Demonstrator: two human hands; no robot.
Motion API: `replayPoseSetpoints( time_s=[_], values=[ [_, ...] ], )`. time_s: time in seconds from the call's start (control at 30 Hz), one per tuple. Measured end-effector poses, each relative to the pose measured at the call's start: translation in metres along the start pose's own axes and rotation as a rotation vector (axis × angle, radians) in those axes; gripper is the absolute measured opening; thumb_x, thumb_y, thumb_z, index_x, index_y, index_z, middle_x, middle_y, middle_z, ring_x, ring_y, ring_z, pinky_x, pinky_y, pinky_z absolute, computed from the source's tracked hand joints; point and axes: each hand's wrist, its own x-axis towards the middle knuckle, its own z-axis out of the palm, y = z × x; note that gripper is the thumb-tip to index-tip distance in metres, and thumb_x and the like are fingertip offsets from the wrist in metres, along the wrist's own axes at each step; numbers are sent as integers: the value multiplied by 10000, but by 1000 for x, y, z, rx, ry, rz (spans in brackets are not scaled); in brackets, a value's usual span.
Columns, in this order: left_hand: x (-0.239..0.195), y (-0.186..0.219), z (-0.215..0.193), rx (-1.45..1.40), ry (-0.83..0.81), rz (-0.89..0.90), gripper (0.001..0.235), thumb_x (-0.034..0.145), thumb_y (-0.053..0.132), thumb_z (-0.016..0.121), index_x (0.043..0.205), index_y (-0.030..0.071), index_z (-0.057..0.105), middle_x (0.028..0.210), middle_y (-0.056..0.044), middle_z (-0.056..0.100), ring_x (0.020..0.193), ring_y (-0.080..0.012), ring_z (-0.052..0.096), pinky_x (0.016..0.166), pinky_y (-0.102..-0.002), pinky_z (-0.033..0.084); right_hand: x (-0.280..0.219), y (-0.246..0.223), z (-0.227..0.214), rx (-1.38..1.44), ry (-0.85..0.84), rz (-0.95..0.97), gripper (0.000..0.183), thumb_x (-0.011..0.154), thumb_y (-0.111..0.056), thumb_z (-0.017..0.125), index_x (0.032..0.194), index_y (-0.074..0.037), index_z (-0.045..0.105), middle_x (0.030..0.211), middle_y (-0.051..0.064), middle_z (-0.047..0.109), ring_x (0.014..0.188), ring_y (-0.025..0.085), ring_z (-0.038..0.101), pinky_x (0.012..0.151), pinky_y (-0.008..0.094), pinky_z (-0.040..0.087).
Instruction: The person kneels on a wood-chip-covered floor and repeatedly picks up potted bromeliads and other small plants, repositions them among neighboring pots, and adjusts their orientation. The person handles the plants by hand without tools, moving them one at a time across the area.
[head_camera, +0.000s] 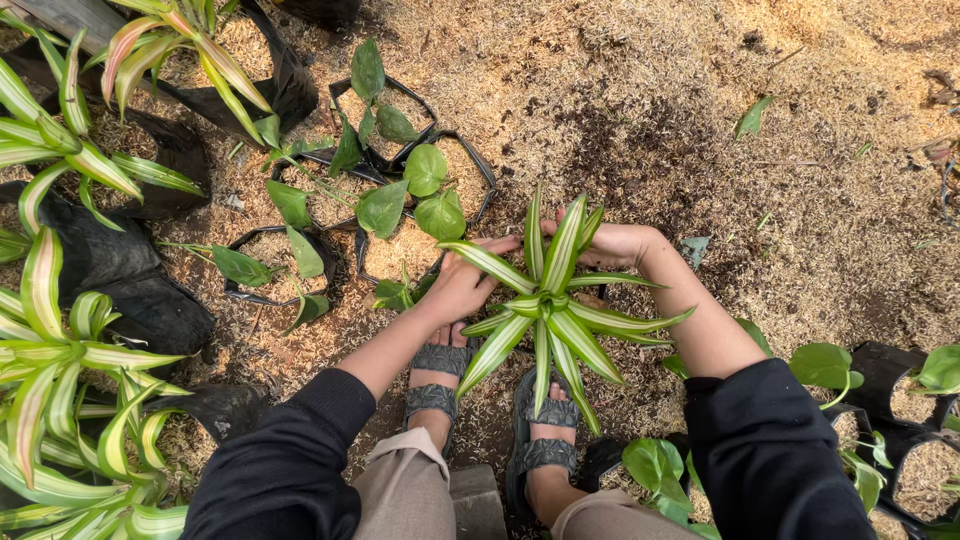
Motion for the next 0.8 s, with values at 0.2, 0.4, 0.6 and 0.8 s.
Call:
replayPoseSetpoints(
  time_s=[0.2,0.4,0.6,0.8],
  values=[
    [-19,18,-10,600,26,203,541,978,398,495,1452,143,556,1639,-71,318,1527,-310,200,1190,-607,37,-20,-1,5,-204,170,-71,715,990,-502,417,1588,-126,311,1534,148,521,1381,243,536,1145,388,420],
    [-28,24,-12,493,-94,93,361,1005,376,542,1325,253,657,1646,-35,323,1552,-272,203,1223,-615,26,-55,9,15,-562,301,-104,307,922,-136,693,1221,-98,749,1289,156,768,1135,256,733,1067,402,573],
    [-8,24,-3,259,-105,-1,589,973,394,599,1530,336,417,1695,-164,57,1556,-331,96,1181,-628,2,-49,14,47,-834,499,-326,266,802,-91,791,1067,-102,814,1423,150,558,1340,325,445,1158,473,346],
    [3,25,7,353,-134,-149,723,971,412,593,1599,396,234,1698,-197,-32,1576,-325,50,1172,-670,-18,-45,44,62,-1185,604,-513,254,889,-165,715,1123,-159,812,1348,1,632,1415,313,476,1226,531,316]
  ],
)
